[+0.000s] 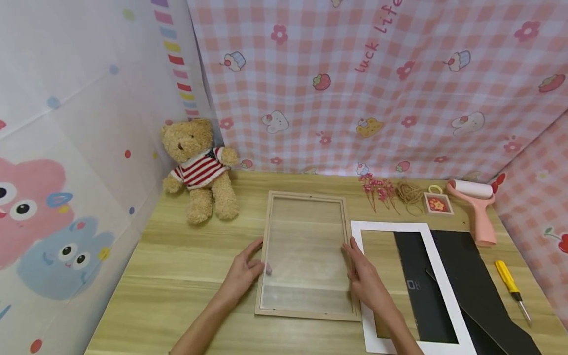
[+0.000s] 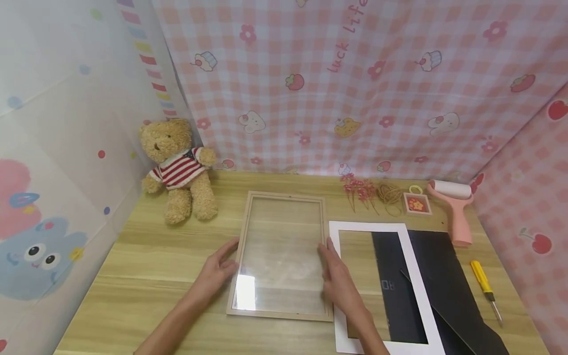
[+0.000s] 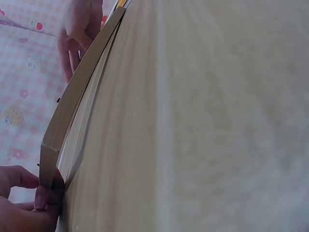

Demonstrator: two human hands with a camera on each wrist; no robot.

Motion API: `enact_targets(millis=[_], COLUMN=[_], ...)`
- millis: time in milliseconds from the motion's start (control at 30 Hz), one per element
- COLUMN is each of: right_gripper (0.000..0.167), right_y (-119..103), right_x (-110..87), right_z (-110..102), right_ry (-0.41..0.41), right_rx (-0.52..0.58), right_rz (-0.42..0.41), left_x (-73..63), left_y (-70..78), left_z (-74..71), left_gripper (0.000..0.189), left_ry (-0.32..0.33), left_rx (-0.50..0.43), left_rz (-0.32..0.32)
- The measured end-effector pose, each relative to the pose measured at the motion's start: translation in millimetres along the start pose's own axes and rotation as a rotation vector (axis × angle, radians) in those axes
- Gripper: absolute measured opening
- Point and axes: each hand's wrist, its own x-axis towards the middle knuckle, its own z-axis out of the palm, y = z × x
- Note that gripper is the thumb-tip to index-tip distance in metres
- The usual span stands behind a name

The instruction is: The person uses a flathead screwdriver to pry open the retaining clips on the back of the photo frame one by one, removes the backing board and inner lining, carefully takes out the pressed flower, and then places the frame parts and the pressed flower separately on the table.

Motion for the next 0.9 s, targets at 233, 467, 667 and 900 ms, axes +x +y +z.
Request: enact_targets(millis=[233,467,667,900], right_gripper=[0.067,0.066,0.065,0.064], right_y=[1,3,3,4], right_x=[0.1,0.1,-0.1,0.3], right_z=[-1,0,0,1], right_ry=[-0.006,-0.001,0.002,0.0], right_rx=[0.013,0.019,0.018,0.022], right_rz=[0.014,0.009,0.001,0.002], left_x=[2.5,2.2,2.6,1.0], left_y=[-0.5,0.3,-0.1,0.4], left_z=[3.9,0.5,-5.8,-4.0], left_gripper=[0.083,0.079,0.076,0.074], left_ry=[0.048,0.022,-0.058,-0.043], left_rx=[-0.057,-0.069,-0.112,-0.073], left_rz=[0.008,0.008,0.003,0.026])
